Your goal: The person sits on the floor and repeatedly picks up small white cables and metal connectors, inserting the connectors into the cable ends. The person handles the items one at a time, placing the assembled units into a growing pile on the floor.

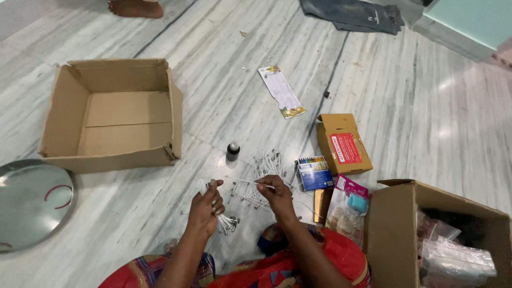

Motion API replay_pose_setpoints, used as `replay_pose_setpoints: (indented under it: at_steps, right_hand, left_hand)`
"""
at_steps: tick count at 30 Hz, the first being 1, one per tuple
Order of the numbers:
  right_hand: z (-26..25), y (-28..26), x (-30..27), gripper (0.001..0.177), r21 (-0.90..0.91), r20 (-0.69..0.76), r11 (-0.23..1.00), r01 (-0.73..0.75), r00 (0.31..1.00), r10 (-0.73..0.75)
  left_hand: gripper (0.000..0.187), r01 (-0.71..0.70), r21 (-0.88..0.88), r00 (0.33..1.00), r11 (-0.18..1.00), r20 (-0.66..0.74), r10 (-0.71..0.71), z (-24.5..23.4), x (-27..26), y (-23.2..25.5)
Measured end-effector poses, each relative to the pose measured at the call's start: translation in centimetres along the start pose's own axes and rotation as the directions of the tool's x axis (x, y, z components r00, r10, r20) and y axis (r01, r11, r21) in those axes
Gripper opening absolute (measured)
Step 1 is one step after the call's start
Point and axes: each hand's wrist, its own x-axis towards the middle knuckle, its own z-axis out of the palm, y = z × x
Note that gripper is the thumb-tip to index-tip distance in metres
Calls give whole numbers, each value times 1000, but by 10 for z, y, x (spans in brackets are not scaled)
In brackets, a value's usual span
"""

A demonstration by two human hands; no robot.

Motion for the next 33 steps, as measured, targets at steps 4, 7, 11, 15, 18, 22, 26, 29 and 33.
replay_pose_setpoints:
  at_steps: [4,7,11,15,18,22,26,29,33]
  right_hand:
    - [-3,-22,-10,8,262,193,964,34,977,-87]
    - [-5,-49,-15,9,-94,378,881,464,835,-400]
    - [0,-69,-26,7,-161,594,772,615,685,-422]
    - [4,-72,-35,9,-254,659,699,669,648,-381]
    - [7,-69,-37,11,-316,651,654,688,658,-378]
    - [14,-53,-37,15,-68,436,884,463,811,-391]
    - [-7,-16,-14,20,-69,135,995,70,989,-60]
    - [-22,29,17,16,-200,25,976,-88,995,95]
    - [-22,73,17,17,-732,101,681,-15,986,130]
  left_hand:
    - [56,96,29,988,995,118,-99,6,-6,8]
    - [63,210,197,952,958,181,-246,11,-15,5]
    - [70,299,309,890,903,251,-380,14,-20,-10]
    - [62,300,381,891,874,214,-400,5,-14,-28]
    - [45,286,367,921,885,151,-360,-2,-8,-38]
    - [43,160,269,983,950,41,-178,0,-6,-37]
    - [45,-83,0,992,997,-100,83,0,3,-7]
    - [40,-346,-150,938,926,-35,345,-12,2,20]
    - [32,-391,-95,904,915,-223,364,-19,-5,36]
